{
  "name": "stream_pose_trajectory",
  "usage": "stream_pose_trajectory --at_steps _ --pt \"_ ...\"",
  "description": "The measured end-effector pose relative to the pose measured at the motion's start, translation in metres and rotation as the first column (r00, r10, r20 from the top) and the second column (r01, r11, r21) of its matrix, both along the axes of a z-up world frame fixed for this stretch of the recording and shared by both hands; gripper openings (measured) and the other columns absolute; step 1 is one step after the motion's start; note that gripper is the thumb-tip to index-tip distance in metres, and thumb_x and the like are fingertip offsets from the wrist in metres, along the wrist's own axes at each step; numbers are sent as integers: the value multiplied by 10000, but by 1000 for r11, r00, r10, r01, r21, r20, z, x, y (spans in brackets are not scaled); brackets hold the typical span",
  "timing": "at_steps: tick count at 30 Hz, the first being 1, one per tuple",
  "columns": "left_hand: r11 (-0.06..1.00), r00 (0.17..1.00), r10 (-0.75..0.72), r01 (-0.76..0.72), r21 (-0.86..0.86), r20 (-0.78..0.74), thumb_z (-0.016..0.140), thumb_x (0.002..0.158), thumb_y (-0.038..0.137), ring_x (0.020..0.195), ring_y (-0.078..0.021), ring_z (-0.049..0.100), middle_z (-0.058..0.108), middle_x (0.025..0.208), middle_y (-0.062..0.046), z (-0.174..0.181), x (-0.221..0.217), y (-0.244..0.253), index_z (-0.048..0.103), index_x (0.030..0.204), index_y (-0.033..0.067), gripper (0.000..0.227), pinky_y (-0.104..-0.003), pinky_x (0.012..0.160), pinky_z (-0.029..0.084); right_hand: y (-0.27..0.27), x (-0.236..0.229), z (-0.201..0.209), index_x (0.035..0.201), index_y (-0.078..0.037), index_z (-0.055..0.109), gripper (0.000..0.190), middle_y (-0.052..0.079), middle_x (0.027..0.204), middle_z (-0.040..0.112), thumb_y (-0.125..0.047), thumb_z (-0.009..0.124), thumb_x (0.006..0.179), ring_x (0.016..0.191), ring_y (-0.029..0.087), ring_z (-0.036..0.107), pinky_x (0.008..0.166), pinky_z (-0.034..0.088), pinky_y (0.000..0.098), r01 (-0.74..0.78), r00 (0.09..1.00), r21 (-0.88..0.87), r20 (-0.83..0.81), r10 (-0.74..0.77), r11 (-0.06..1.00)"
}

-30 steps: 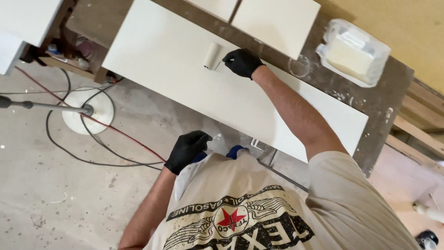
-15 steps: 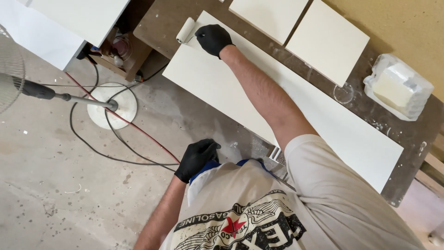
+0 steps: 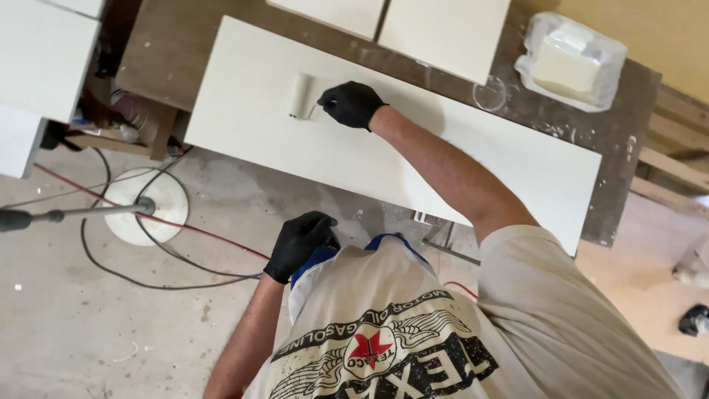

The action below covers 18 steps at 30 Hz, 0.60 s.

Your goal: The person is using a small paint roller to apply white paint to several wooden boards on a workbench.

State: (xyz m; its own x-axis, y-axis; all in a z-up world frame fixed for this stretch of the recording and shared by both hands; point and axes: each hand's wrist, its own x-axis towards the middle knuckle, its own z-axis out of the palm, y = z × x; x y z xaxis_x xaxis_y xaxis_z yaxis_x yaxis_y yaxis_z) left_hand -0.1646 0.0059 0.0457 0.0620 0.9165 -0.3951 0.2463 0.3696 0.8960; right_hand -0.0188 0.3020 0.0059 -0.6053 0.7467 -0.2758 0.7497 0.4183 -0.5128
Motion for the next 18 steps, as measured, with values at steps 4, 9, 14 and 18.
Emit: stream_pose_trajectory --at_steps 4,9,14,18 --pt "971 975 -215 220 96 -64 625 1043 272 961 -388 733 779 946 -179 22 41 25 752 1073 46 261 -452 876 592 -25 118 -2 1130 -184 763 291 134 1083 768 -332 548 1002 1078 409 698 965 531 523 51 994 -23 95 -49 998" --pt "946 947 -321 321 47 4 623 1050 264 809 -319 731 765 827 -152 7 106 35 744 1000 55 247 -394 759 601 -64 267 7 1209 -182 751 352 106 1161 761 -406 554 1020 1128 379 686 1013 506 500 162 970 -39 190 -152 986" --pt "940 938 -286 314 -130 197 673 1023 255 658 -198 722 759 746 -117 -9 193 44 765 1002 94 187 -297 652 590 -108 429 17 1269 -227 732 358 48 1230 745 -425 509 1073 1183 313 673 1073 489 466 199 921 -11 345 -183 980" --pt "913 893 -377 403 -65 247 664 1018 257 642 -208 714 758 745 -141 -24 258 38 763 1015 60 220 -312 647 590 -144 577 -21 1291 -324 709 377 -28 1256 726 -549 509 1063 1185 261 667 1072 491 434 179 909 78 369 -195 981"
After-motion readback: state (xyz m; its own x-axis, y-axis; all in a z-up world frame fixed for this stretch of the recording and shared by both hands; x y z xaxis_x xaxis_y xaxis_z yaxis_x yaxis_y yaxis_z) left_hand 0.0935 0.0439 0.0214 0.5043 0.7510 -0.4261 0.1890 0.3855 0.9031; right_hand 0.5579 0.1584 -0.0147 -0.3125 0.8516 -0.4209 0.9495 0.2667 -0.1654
